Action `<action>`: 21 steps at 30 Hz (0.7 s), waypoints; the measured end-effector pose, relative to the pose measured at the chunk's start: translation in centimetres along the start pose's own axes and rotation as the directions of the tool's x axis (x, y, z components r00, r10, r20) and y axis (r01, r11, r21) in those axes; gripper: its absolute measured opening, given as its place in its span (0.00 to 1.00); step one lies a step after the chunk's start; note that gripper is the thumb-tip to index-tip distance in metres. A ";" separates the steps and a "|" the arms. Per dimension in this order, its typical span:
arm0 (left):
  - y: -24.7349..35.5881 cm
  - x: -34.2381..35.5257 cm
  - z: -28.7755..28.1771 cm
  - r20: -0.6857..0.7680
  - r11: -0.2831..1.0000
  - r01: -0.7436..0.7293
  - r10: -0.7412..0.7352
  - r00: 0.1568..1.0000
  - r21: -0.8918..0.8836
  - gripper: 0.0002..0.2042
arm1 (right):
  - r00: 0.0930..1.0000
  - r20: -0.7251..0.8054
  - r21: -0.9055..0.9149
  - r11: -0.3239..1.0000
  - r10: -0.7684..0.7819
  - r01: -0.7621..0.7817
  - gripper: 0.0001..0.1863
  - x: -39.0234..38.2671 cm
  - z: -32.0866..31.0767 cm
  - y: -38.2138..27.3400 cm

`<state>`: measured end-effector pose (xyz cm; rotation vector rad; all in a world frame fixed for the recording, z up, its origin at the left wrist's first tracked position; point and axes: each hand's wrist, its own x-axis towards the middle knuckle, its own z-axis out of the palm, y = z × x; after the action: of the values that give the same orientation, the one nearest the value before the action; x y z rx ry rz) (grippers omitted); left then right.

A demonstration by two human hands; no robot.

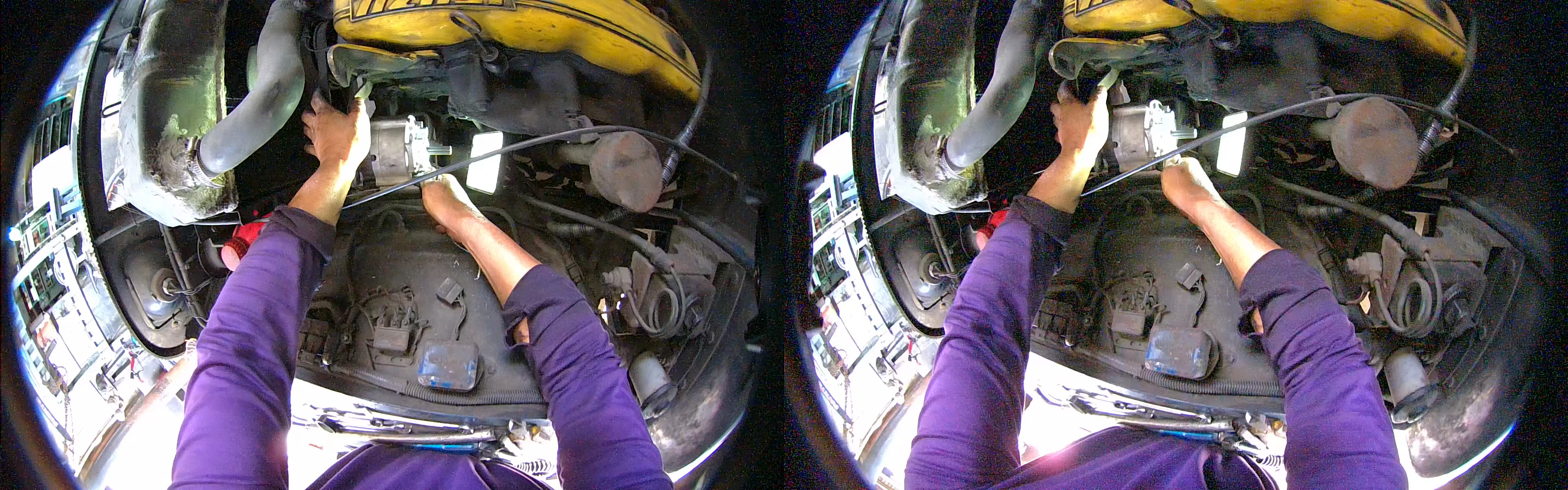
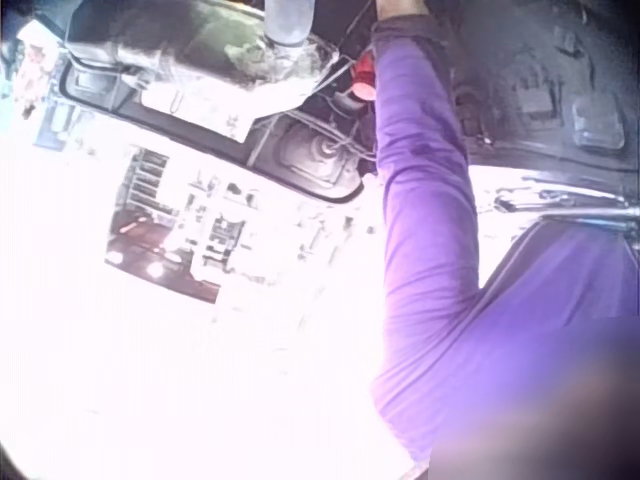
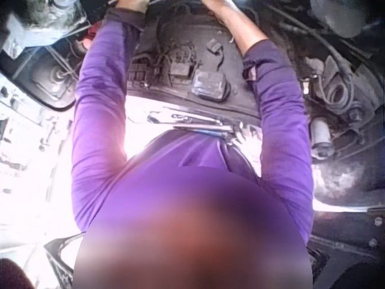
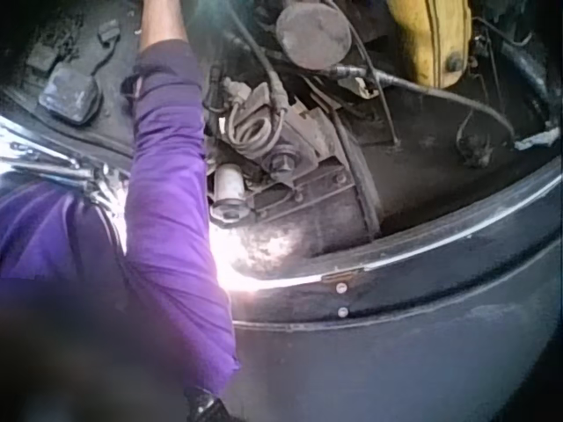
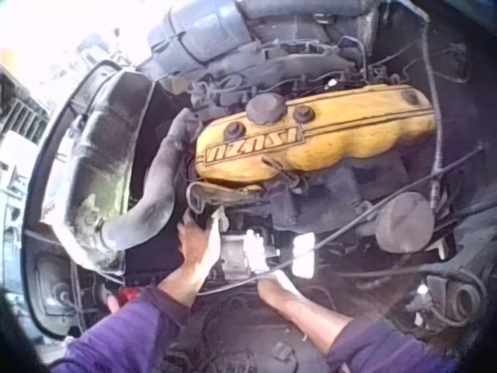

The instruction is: The person works under the hood of a car, using a wrench to loosen and remove bolts from a component near the alternator. They disconnect electrical connectors, remove a part, and then reattach the connectors and bolts.

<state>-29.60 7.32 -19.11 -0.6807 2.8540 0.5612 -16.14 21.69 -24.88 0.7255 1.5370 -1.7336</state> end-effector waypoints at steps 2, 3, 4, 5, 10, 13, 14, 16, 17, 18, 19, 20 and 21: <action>-0.2 0.0 0.1 0.011 1.000 0.009 -0.009 1.000 -0.004 0.46 | 0.995 0.036 -0.002 0.996 0.093 -0.093 0.18 -0.1 -0.2 -0.5; -0.3 -0.1 0.1 0.018 1.000 0.011 -0.011 1.000 -0.009 0.45 | 0.983 0.061 0.026 0.984 0.173 -0.175 0.17 -0.1 -0.4 -0.7; -0.2 0.2 0.2 0.010 1.000 -0.001 0.002 1.000 -0.023 0.45 | 0.994 0.053 -0.004 0.995 0.096 -0.096 0.16 -0.2 -0.4 -0.8; -0.3 0.1 0.2 -0.015 1.000 -0.017 0.016 1.000 -0.023 0.46 | 0.996 0.044 0.006 0.997 0.072 -0.072 0.16 -0.2 -0.5 -0.7; -0.2 0.3 0.2 0.008 0.999 -0.009 0.010 1.000 -0.051 0.47 | 1.000 -0.006 -0.027 0.999 0.026 -0.026 0.21 0.1 0.2 -0.3; 0.0 0.1 0.2 -0.011 1.000 0.002 -0.002 1.000 0.002 0.46 | 0.994 -0.087 -0.159 0.986 -0.066 0.051 0.30 0.2 0.3 -0.2; 0.1 0.1 0.1 -0.003 1.000 -0.006 0.006 1.000 0.010 0.46 | 1.000 -0.020 -0.150 0.989 0.007 -0.010 0.31 0.3 0.1 -0.3; 0.1 0.1 -0.2 0.013 1.000 0.004 -0.004 1.000 0.018 0.47 | 0.996 -0.002 -0.132 0.988 0.086 -0.086 0.32 0.3 -0.3 -0.3; 0.2 0.2 -0.1 0.037 1.000 0.009 -0.009 0.999 0.004 0.47 | 0.988 0.011 -0.131 0.980 0.151 -0.148 0.30 0.3 -0.6 -0.3; 0.2 0.2 -0.2 0.049 1.000 -0.008 0.008 0.999 0.003 0.48 | 0.998 -0.014 -0.152 0.986 0.068 -0.069 0.29 0.2 -0.9 -0.4; 0.2 0.2 -0.2 0.029 1.000 -0.015 0.014 0.999 0.017 0.48 | 1.000 -0.019 -0.193 0.981 -0.012 0.008 0.27 0.0 -1.1 -0.6; 0.3 0.2 -0.2 0.026 1.000 -0.003 0.002 1.000 0.029 0.49 | 0.996 -0.021 -0.222 0.972 -0.090 0.083 0.25 -0.3 -1.3 -0.9; 0.3 0.2 -0.1 0.023 0.999 0.012 -0.013 1.000 0.041 0.49 | 0.996 -0.013 -0.288 0.954 -0.090 0.083 0.24 -0.5 -1.6 -1.5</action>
<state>-29.87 7.44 -18.94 -0.6808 2.8291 0.5046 -17.13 23.38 -23.81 0.5415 1.8148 -1.5207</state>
